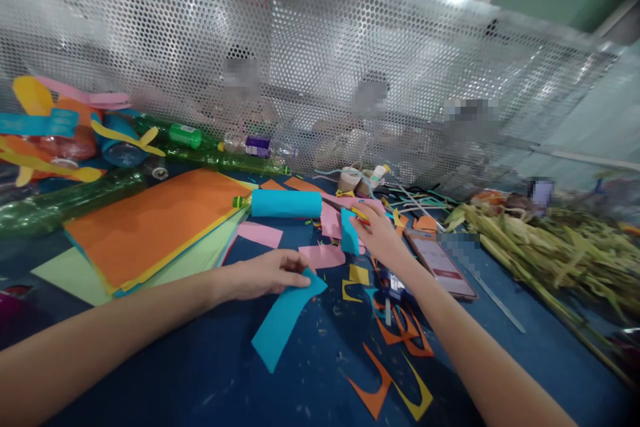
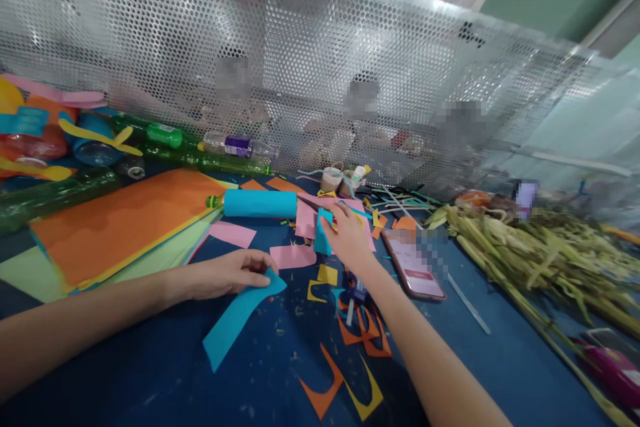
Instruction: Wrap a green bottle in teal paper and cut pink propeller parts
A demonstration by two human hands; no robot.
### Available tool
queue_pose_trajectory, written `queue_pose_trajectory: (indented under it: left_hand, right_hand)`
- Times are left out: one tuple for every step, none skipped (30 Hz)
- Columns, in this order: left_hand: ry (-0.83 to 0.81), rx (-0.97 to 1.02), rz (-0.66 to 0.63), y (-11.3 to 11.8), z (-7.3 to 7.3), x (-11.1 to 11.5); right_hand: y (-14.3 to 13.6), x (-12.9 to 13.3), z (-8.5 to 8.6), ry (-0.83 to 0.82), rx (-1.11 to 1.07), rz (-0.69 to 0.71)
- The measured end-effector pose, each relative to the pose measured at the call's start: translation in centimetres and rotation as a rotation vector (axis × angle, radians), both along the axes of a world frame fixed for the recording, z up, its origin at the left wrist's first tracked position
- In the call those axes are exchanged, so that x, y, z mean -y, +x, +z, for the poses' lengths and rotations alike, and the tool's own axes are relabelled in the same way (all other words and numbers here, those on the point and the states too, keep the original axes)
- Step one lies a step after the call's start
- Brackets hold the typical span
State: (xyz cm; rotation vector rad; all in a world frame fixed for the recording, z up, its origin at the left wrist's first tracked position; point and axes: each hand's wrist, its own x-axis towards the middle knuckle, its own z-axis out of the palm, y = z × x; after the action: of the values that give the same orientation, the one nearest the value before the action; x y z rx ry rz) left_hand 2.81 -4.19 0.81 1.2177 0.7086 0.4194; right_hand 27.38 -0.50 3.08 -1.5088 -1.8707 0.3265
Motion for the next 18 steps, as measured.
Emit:
queue_pose_trajectory:
  left_hand:
    - [-0.011, 0.032, 0.039, 0.1, -0.1, 0.0]
    - [-0.008, 0.069, 0.080, 0.3, -0.2, 0.1]
    - [0.007, 0.108, 0.121, 0.4, -0.3, 0.1]
    - [0.028, 0.145, 0.160, 0.5, -0.5, 0.1]
    - [0.047, 0.177, 0.195, 0.6, -0.6, 0.2]
    - [0.061, 0.199, 0.222, 0.6, -0.7, 0.2]
    - [0.066, 0.214, 0.242, 0.6, -0.7, 0.2]
    - [0.058, 0.227, 0.253, 0.6, -0.7, 0.2]
    - [0.045, 0.240, 0.254, 0.6, -0.7, 0.2]
    - [0.030, 0.253, 0.245, 0.5, -0.6, 0.2]
    - [0.015, 0.263, 0.232, 0.5, -0.6, 0.2]
    - [0.003, 0.263, 0.215, 0.5, -0.5, 0.2]
    - [0.002, 0.253, 0.195, 0.5, -0.5, 0.1]
    - [0.016, 0.233, 0.180, 0.5, -0.5, 0.1]
    - [0.042, 0.205, 0.172, 0.5, -0.6, 0.0]
    - [0.073, 0.175, 0.171, 0.6, -0.7, 0.0]
    - [0.103, 0.153, 0.174, 0.6, -0.9, 0.0]
    - [0.123, 0.139, 0.182, 0.6, -1.0, -0.1]
  right_hand:
    - [-0.6, 0.6, 0.3, -0.036, -0.002, 0.044]
    - [-1.4, 1.4, 0.7, -0.093, -0.006, 0.101]
    - [-2.2, 2.2, 1.0, -0.154, -0.010, 0.156]
    - [-2.9, 2.9, 1.2, -0.240, -0.019, 0.229]
    - [-3.7, 3.6, 1.4, -0.399, -0.062, 0.330]
    - [-4.3, 4.2, 1.5, -0.452, -0.088, 0.358]
    - [-4.9, 4.7, 1.6, -0.463, -0.086, 0.381]
    - [-5.3, 5.0, 1.6, -0.461, -0.082, 0.395]
    - [-5.5, 5.1, 1.5, -0.425, -0.073, 0.390]
    - [-5.7, 5.1, 1.5, -0.382, -0.071, 0.380]
    - [-5.7, 5.0, 1.4, -0.334, -0.083, 0.357]
    - [-5.6, 4.8, 1.3, -0.282, -0.104, 0.320]
    - [-5.5, 4.6, 1.1, -0.236, -0.129, 0.281]
    - [-5.3, 4.4, 1.0, -0.201, -0.159, 0.244]
    - [-5.2, 4.2, 0.9, -0.186, -0.190, 0.220]
    - [-5.1, 4.0, 0.7, -0.191, -0.222, 0.212]
    - [-5.0, 3.9, 0.6, -0.207, -0.250, 0.223]
    - [-5.1, 3.9, 0.5, -0.227, -0.272, 0.251]
